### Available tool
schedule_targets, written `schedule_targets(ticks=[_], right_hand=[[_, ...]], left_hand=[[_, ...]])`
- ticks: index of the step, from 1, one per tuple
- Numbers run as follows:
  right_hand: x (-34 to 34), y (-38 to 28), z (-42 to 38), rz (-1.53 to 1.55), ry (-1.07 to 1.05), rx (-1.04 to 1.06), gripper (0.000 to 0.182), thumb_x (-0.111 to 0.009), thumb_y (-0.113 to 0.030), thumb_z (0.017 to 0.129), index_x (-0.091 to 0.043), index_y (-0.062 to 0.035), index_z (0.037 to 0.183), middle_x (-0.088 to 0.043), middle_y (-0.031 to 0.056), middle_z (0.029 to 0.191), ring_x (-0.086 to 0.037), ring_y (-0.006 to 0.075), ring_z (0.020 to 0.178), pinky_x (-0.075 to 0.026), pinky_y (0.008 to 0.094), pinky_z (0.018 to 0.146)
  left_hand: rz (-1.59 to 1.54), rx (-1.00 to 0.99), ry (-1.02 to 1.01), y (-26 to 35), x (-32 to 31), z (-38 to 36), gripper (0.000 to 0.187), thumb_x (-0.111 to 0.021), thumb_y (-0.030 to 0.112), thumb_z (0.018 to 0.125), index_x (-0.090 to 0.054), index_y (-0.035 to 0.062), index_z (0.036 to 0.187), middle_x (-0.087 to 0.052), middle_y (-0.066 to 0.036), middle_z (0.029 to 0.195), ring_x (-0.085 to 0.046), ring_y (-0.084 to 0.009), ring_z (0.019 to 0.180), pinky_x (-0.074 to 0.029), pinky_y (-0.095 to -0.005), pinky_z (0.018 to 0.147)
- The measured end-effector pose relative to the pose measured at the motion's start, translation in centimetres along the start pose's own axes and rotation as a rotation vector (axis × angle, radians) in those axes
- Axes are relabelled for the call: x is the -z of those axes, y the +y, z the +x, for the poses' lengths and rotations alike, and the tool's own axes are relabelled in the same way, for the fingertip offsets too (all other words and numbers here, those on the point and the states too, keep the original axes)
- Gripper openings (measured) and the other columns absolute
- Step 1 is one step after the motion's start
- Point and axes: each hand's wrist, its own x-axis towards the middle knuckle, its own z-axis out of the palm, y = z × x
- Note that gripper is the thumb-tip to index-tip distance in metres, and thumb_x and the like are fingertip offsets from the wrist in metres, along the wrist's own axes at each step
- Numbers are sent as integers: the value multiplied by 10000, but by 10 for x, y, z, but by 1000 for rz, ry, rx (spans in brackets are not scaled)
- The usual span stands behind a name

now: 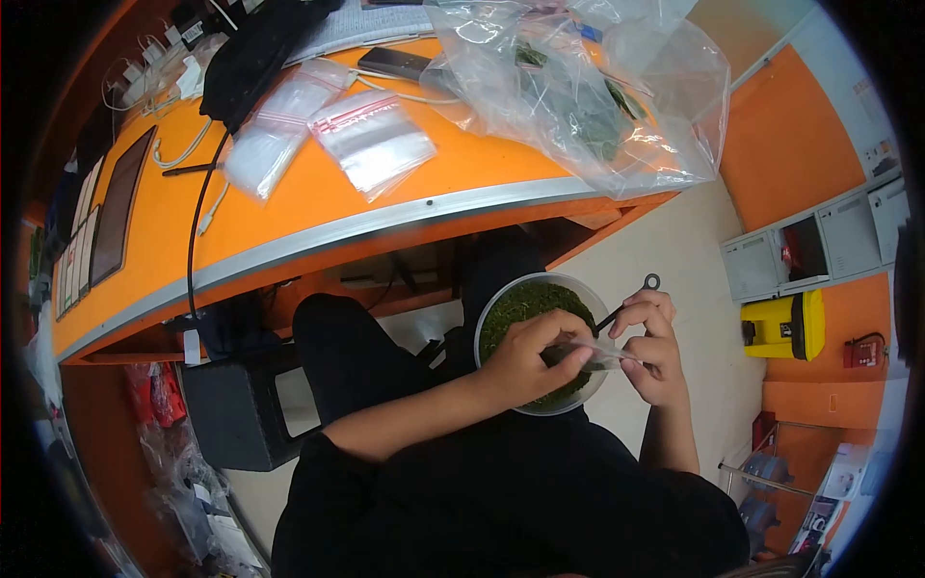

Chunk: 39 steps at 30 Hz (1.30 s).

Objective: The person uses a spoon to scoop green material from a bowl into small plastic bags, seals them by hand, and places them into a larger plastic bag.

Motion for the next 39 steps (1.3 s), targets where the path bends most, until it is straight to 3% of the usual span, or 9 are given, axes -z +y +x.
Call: schedule_targets(ticks=[2,5,11,16,20,23,33,39], right_hand=[[-1,0,0,5,19,-8,135,-634,-195,575,-525,-115,581,-591,12,994,-442,304,1059,-226,437,908],[-2,-2,3,18,27,36,140,-639,-197,587,-522,-120,582,-580,11,991,-442,303,1058,-228,440,905],[-6,-3,2,-84,-29,1,148,-643,-193,583,-510,-128,578,-577,18,988,-447,305,1045,-240,443,891],[-6,5,-2,23,58,61,173,-629,-210,565,-488,-112,550,-581,46,951,-455,326,1017,-278,445,897],[0,6,-2,-8,73,23,187,-629,-220,550,-488,-98,542,-578,65,936,-452,338,1016,-278,452,904],[3,-6,7,-57,12,5,192,-647,-228,550,-509,-94,567,-582,45,945,-451,326,1024,-262,449,909],[-3,-5,9,0,-50,0,160,-671,-199,569,-548,-102,601,-595,28,952,-450,310,1040,-254,435,919],[-4,-15,15,-85,-124,-12,126,-681,-161,553,-585,-114,619,-591,24,978,-453,303,1043,-250,434,922]], left_hand=[[103,-13,-149,10,5,5,124,-617,25,875,-577,-1,989,-647,-95,915,-656,-152,848,-529,-279,756],[224,-92,-174,9,5,6,121,-650,13,837,-601,6,948,-654,-101,885,-661,-190,824,-520,-292,732],[212,-115,-157,4,3,5,127,-673,18,806,-614,17,917,-655,-96,866,-657,-228,794,-510,-317,711],[197,-21,-155,11,3,5,123,-667,33,808,-612,21,918,-645,-95,873,-650,-233,813,-504,-320,727],[150,-62,-120,9,2,5,70,-647,20,829,-609,0,884,-639,-110,865,-644,-250,806,-498,-330,721],[119,-142,-112,7,4,4,57,-637,9,830,-605,-6,876,-629,-120,855,-635,-255,797,-495,-338,715],[110,-34,-153,8,4,0,48,-622,29,832,-586,-1,821,-610,-118,826,-612,-276,805,-479,-361,723],[168,-228,-170,-2,3,1,62,-626,54,821,-584,10,832,-592,-121,806,-596,-293,791,-473,-388,725]])
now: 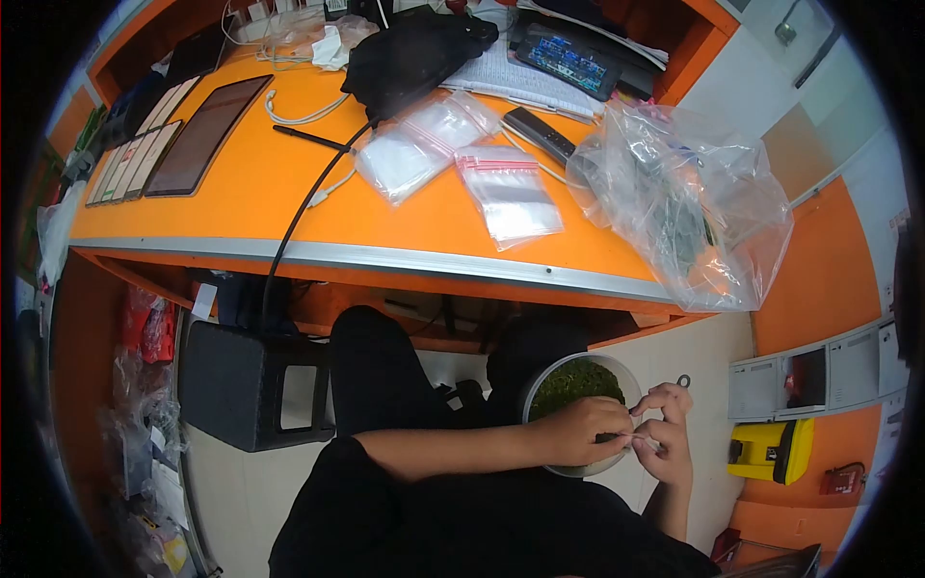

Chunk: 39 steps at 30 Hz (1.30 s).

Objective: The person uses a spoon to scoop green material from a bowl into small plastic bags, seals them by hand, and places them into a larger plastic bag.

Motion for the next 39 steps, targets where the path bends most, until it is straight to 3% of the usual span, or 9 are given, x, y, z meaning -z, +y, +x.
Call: schedule_targets(ticks=[14,17,21,23,25,27,31,37,39], right_hand=[[3,-10,3,34,-25,-12,71,-705,-133,660,-643,-116,690,-581,19,1030,-432,282,1077,-237,433,942],[25,-17,15,-56,-64,79,80,-683,-158,750,-647,-97,712,-597,39,1018,-492,259,1014,-341,416,889],[82,1,26,22,568,-18,130,-535,-96,928,-658,-54,922,-666,140,975,-595,142,637,-471,230,542],[103,-4,57,223,868,-40,177,-467,-66,969,-626,-16,1030,-673,150,984,-598,132,592,-481,210,552],[114,-9,111,341,964,71,207,-422,-46,983,-602,19,1061,-672,144,982,-614,148,623,-507,246,581],[112,-11,154,387,752,55,195,-450,-50,968,-609,3,1067,-672,148,947,-638,185,691,-526,293,652],[101,47,213,-288,-7,-195,310,-600,-227,882,-593,-45,1132,-636,161,1092,-599,330,1059,-442,504,946],[100,76,217,-905,278,-415,528,-606,-371,849,-491,-89,1282,-382,152,1429,-318,337,1347,-142,703,1054],[107,84,216,-977,317,-410,537,-608,-386,850,-488,-114,1296,-391,160,1422,-347,339,1327,-182,664,1064]], left_hand=[[35,7,-18,0,5,-2,85,-638,54,800,-569,13,826,-597,-108,806,-579,-290,782,-468,-390,732],[84,-39,-49,1,7,-4,193,-622,100,816,-531,16,964,-574,-126,941,-565,-261,846,-455,-377,794],[-42,-34,127,5,6,-4,318,-577,144,851,-440,25,1113,-482,-152,1106,-522,-221,919,-429,-362,852],[-129,-12,122,-7,4,-10,372,-533,180,885,-370,30,1184,-395,-168,1178,-481,-198,955,-418,-346,866],[-101,-22,104,-4,3,-10,333,-529,157,889,-392,34,1167,-410,-156,1164,-490,-191,940,-423,-344,864],[-100,28,101,-2,1,-11,325,-534,121,883,-394,38,1164,-412,-153,1161,-498,-187,929,-427,-335,860],[-70,42,92,0,2,-13,327,-543,81,870,-396,41,1160,-414,-148,1158,-505,-180,919,-433,-331,855],[21,51,57,2,7,-14,351,-569,19,836,-408,46,1147,-419,-144,1144,-516,-174,898,-437,-322,854],[26,80,58,5,8,-13,336,-575,-2,824,-428,44,1123,-431,-141,1130,-523,-173,879,-437,-318,855]])
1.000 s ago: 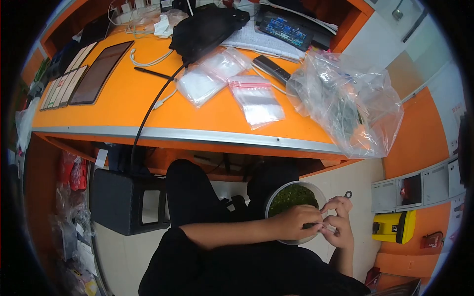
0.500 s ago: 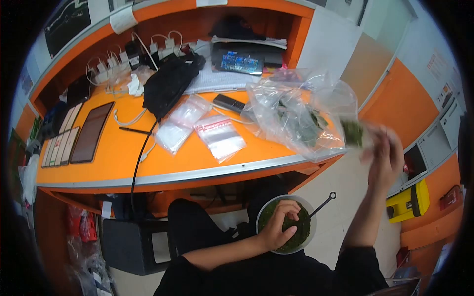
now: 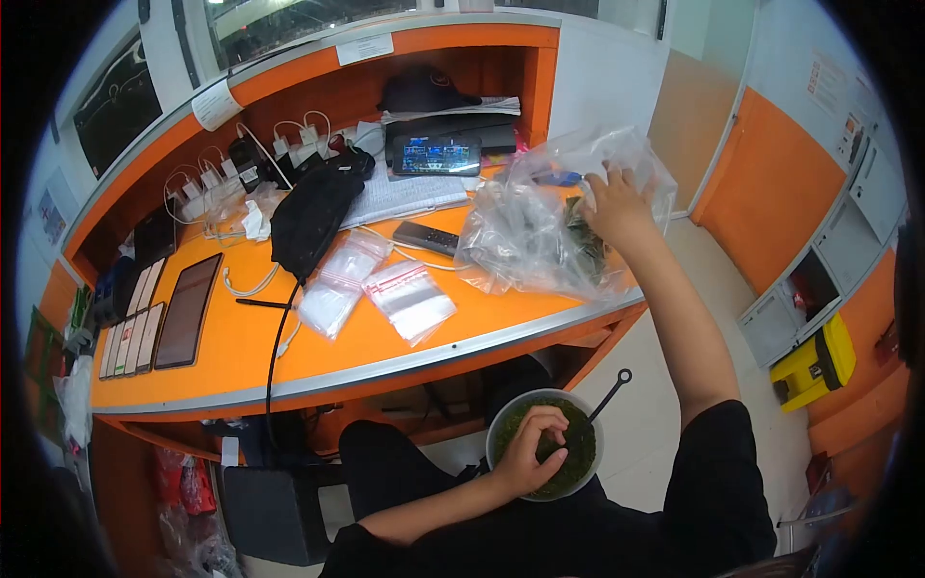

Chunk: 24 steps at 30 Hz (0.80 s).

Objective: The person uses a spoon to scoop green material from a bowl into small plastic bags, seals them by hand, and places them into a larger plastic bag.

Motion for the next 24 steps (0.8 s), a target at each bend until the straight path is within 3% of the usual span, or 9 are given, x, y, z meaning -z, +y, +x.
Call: schedule_targets(ticks=[2,5,7,10,12,13,15,19,24], right_hand=[[-1,7,3,-63,51,-6,545,-609,-402,850,-485,-138,1311,-399,167,1415,-376,341,1307,-222,625,1073],[8,9,2,300,-134,137,557,-614,-376,853,-466,-129,1330,-430,167,1389,-401,332,1295,-262,512,1104],[29,-16,-19,1240,-173,210,492,-606,-296,863,-496,-112,1305,-488,173,1315,-446,334,1243,-284,428,1109],[43,-52,-59,1264,-92,155,390,-596,-207,867,-549,-124,1245,-569,135,1170,-509,309,1155,-256,476,1115],[28,-54,-68,803,-67,589,357,-646,-186,811,-590,-157,1162,-570,97,1020,-530,304,1091,-235,452,1115],[28,-48,-70,805,-69,591,357,-646,-186,811,-590,-157,1162,-570,97,1020,-530,304,1091,-235,452,1115],[36,-32,-76,587,-320,877,307,-643,-150,770,-613,-150,1076,-576,76,970,-537,279,1059,-262,466,1092],[54,-11,-102,545,-352,886,269,-647,-126,720,-624,-138,988,-561,88,989,-538,279,1036,-311,473,1040],[10,13,-201,1039,668,53,405,-607,-149,800,-466,-62,1170,-482,107,1111,-490,209,1003,-367,393,954]], left_hand=[[24,-1,-7,3,0,3,330,-582,-13,817,-442,39,1112,-441,-133,1123,-525,-169,871,-442,-309,835],[34,-8,-15,3,-1,6,316,-587,-22,812,-459,35,1096,-451,-124,1114,-526,-162,858,-446,-299,816],[20,-7,-13,2,-2,7,308,-587,-19,814,-463,35,1091,-451,-123,1112,-525,-160,853,-445,-297,818],[8,8,-23,1,-3,9,298,-587,-11,819,-465,35,1088,-452,-123,1115,-523,-158,846,-442,-295,817],[22,0,-41,3,-2,9,281,-584,-4,823,-471,34,1078,-454,-123,1110,-523,-161,844,-442,-299,817],[23,2,-39,3,-1,8,281,-584,-4,823,-471,34,1078,-454,-123,1110,-523,-161,844,-442,-299,817],[55,-57,1,3,0,5,269,-584,1,824,-478,36,1069,-457,-125,1100,-523,-161,840,-442,-302,814],[56,-38,64,7,5,4,260,-581,2,826,-482,37,1063,-459,-124,1090,-523,-161,838,-442,-302,809],[47,-41,76,7,7,5,254,-592,19,818,-485,44,1047,-467,-136,1076,-528,-168,823,-447,-312,811]])
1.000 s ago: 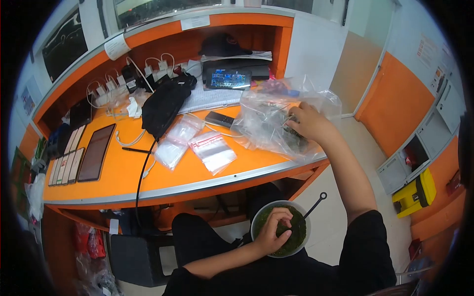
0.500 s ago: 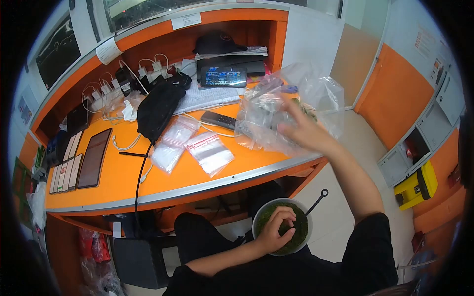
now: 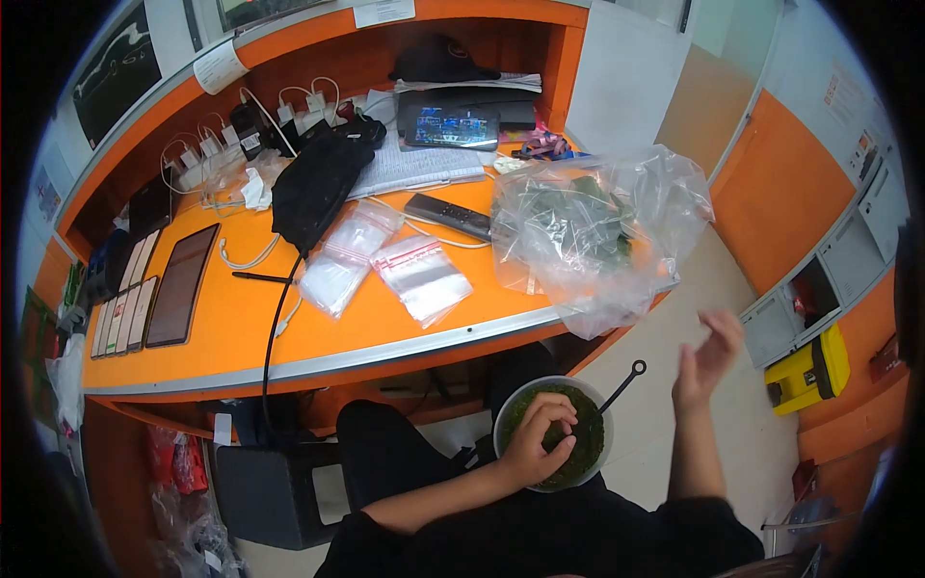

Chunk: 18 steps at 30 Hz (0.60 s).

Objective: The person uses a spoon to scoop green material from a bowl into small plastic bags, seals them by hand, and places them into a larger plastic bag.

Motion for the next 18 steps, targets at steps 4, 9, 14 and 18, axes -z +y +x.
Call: schedule_targets(ticks=[4,9,14,18], right_hand=[[2,7,-106,271,314,-664,558,-597,-240,846,-337,-64,1308,-446,100,1177,-456,187,974,-376,316,884],[-2,-21,-135,512,-197,-1032,703,-590,-139,863,-179,-77,1430,-403,139,1337,-453,246,1139,-348,346,1003],[4,-16,-112,708,-577,-1135,789,-608,-176,879,-97,-80,1472,-405,190,1409,-331,299,1350,-235,425,1110],[10,-12,-116,729,-547,-1162,808,-615,-224,892,-75,-84,1476,-427,195,1389,-359,287,1330,-250,418,1104]], left_hand=[[-33,32,-11,-1,-2,0,234,-589,32,826,-489,44,1037,-467,-133,1076,-526,-167,829,-444,-311,814],[-87,77,-121,-1,-10,-3,234,-620,37,800,-513,56,1007,-491,-126,1070,-531,-191,849,-442,-335,830],[501,-378,-130,16,32,39,256,-648,-4,687,-569,104,904,-571,-73,986,-565,-251,909,-430,-393,774],[1139,-227,35,38,124,104,209,-589,14,769,-618,56,971,-616,-94,1019,-567,-305,942,-412,-411,822]])
